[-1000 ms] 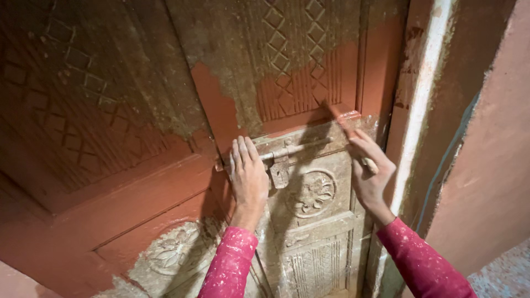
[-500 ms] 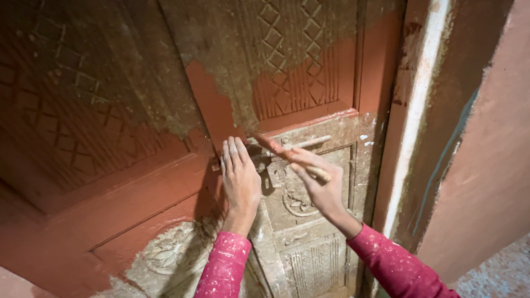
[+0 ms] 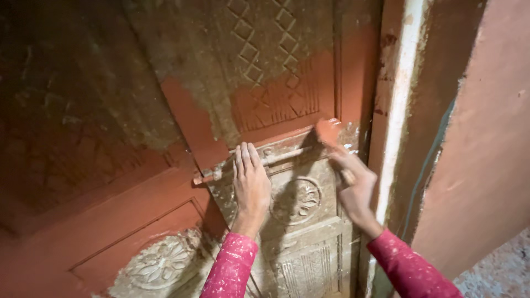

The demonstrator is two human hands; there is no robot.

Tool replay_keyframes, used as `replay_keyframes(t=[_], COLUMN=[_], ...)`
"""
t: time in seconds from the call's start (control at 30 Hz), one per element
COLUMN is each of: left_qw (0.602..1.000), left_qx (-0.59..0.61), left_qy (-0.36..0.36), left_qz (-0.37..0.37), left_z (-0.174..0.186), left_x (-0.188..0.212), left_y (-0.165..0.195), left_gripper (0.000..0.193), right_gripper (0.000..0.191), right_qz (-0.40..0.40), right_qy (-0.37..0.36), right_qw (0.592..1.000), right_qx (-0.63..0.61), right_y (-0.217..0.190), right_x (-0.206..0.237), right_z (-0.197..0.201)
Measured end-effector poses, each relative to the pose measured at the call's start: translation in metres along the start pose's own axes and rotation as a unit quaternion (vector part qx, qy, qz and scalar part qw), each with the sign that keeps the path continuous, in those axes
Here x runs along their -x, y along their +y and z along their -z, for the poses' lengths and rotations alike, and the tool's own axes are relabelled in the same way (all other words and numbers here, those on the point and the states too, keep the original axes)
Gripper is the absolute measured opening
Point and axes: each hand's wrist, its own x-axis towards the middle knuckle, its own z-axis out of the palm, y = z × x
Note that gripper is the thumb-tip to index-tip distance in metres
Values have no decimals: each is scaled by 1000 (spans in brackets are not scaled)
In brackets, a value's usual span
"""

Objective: The person paints a wooden door with a reddish-brown paint using a small brush. They work methodically from the top right corner downward, covering the carved panels and edges. The left hand occasionally steadies the door while the right hand applies paint.

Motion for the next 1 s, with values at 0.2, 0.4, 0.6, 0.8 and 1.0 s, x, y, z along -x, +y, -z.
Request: replay_keyframes(t=[0.2, 0.4, 0.6, 0.8, 1.0], left_qw=[1000, 999, 997, 996, 990], left_qx=[18, 1, -54, -42, -101], left_qy=[15, -30, -34, -31, -12], left_qz=[21, 41, 52, 68, 99], left_z=[-3, -2, -15, -24, -19], left_x=[-6, -6, -13, -11, -8], left_y=[5, 9, 19, 31, 26], left_gripper=[58, 71, 60, 65, 59], right_gripper=[24, 22, 24, 30, 30], right_qz=[-5, 61, 87, 150, 151], right_qy=[-136, -118, -56, -150, -197], right_qw=[984, 991, 991, 976, 962], right_qx=[-115, -30, 82, 53, -114], right_y=[-23, 13, 27, 2, 4], right_x=[6, -32, -33, -19, -24], right_z=[-2, 33, 54, 22, 20])
